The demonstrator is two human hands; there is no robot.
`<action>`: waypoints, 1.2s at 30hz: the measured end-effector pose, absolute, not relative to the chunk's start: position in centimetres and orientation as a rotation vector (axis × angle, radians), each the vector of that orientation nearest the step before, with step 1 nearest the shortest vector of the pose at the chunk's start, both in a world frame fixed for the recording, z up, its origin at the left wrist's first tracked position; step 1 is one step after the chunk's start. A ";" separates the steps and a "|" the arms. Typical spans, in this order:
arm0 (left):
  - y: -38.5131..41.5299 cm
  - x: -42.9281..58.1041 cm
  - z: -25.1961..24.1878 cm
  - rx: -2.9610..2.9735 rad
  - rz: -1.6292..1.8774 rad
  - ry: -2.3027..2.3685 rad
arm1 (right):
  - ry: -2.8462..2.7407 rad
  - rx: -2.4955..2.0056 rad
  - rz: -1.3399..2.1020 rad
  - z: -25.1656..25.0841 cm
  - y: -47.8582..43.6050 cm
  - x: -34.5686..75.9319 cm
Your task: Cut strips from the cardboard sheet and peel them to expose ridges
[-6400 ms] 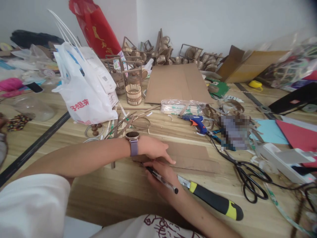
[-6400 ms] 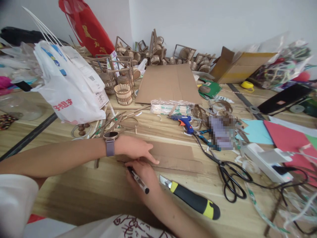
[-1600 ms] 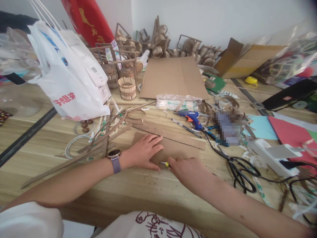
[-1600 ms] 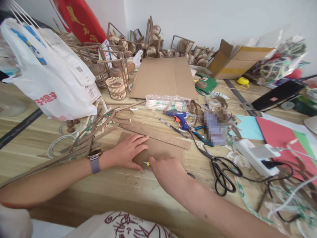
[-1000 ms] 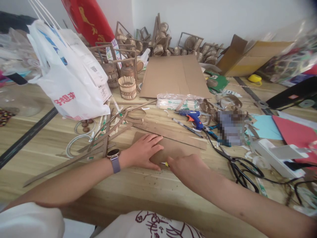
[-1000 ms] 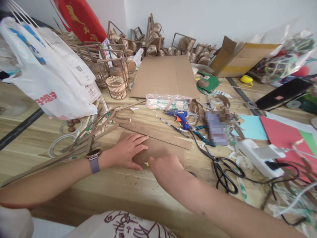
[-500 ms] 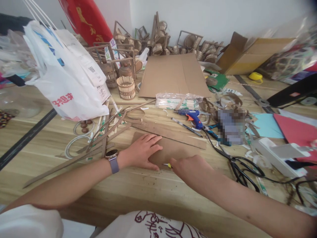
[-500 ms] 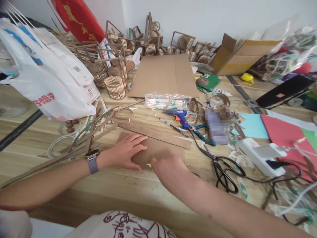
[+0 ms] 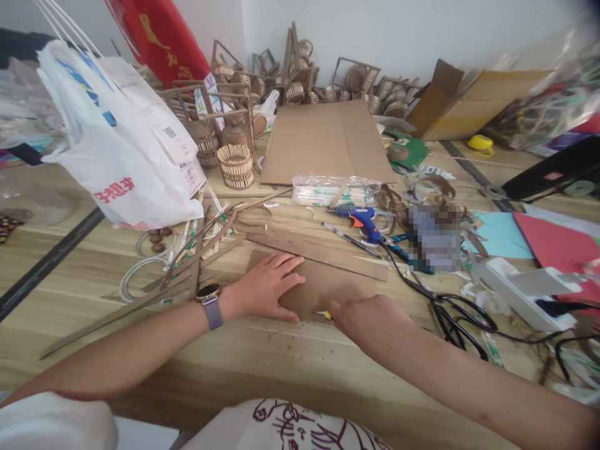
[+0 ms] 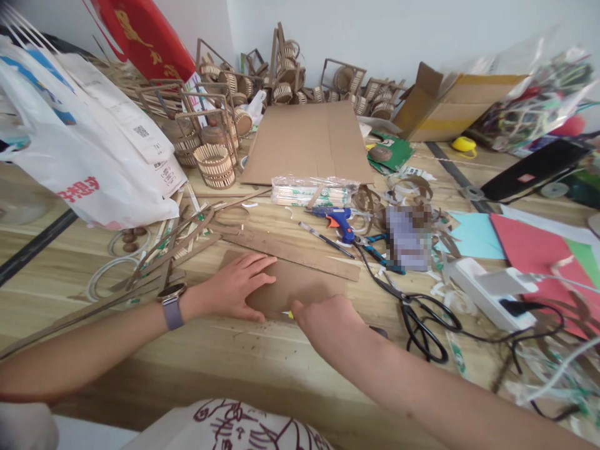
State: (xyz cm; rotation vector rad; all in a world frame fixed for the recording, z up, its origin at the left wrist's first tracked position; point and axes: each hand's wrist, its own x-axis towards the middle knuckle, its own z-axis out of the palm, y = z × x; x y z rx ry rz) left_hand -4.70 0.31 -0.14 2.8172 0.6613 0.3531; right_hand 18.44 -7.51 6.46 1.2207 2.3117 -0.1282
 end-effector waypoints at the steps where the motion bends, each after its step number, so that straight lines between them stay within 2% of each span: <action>1: 0.3 -4.7 -0.1 2.817 0.351 0.661 | 2.309 1.228 -0.125 6.5 -7.6 18.6; 36: 0.4 -4.8 -0.6 2.861 0.362 0.650 | 2.172 1.211 -0.070 7.7 -9.0 22.4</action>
